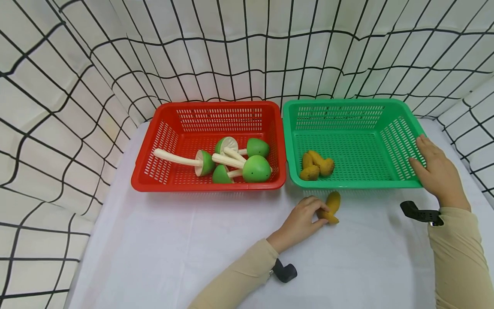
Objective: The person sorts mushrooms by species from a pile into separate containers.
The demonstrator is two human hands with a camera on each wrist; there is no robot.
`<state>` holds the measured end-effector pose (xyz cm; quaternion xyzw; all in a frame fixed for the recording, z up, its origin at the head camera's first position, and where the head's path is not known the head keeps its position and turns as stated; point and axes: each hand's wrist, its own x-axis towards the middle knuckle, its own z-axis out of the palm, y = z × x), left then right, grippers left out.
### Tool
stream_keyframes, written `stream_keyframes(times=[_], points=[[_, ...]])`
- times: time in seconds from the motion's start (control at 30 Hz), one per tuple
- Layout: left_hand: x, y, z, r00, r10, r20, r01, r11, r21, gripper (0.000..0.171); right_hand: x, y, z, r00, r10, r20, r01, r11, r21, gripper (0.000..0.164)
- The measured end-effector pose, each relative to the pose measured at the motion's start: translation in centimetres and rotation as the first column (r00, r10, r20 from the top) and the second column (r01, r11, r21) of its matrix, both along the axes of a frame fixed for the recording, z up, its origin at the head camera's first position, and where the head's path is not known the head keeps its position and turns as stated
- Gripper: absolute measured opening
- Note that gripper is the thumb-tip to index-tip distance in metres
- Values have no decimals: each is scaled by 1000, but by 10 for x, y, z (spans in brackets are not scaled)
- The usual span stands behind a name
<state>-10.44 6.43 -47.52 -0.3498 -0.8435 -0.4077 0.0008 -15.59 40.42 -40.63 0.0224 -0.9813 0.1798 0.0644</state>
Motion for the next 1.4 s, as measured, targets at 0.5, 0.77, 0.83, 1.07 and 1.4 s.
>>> stream_keyframes(times=[0.5, 0.77, 0.83, 1.07, 1.4], points=[[-2, 0, -1, 999, -22, 50, 22, 1000, 6, 20, -1, 0, 1, 1000, 12, -5, -12, 1000, -4, 60], [-3, -3, -1, 995, -40, 90, 41, 999, -10, 20, -2, 0, 0, 1000, 13, -7, -13, 1000, -5, 60], [-3, -3, -1, 995, -38, 93, 41, 999, -24, 20, -1, 0, 0, 1000, 12, -6, -12, 1000, -4, 60], [-1, -4, -1, 994, -41, 100, 46, 998, -52, 20, 0, 0, 1, 1000, 9, -4, -9, 1000, -6, 60], [2, -6, 0, 996, -59, 73, 61, 998, -29, 21, 0, 0, 1, 1000, 6, -5, -6, 1000, -2, 60]])
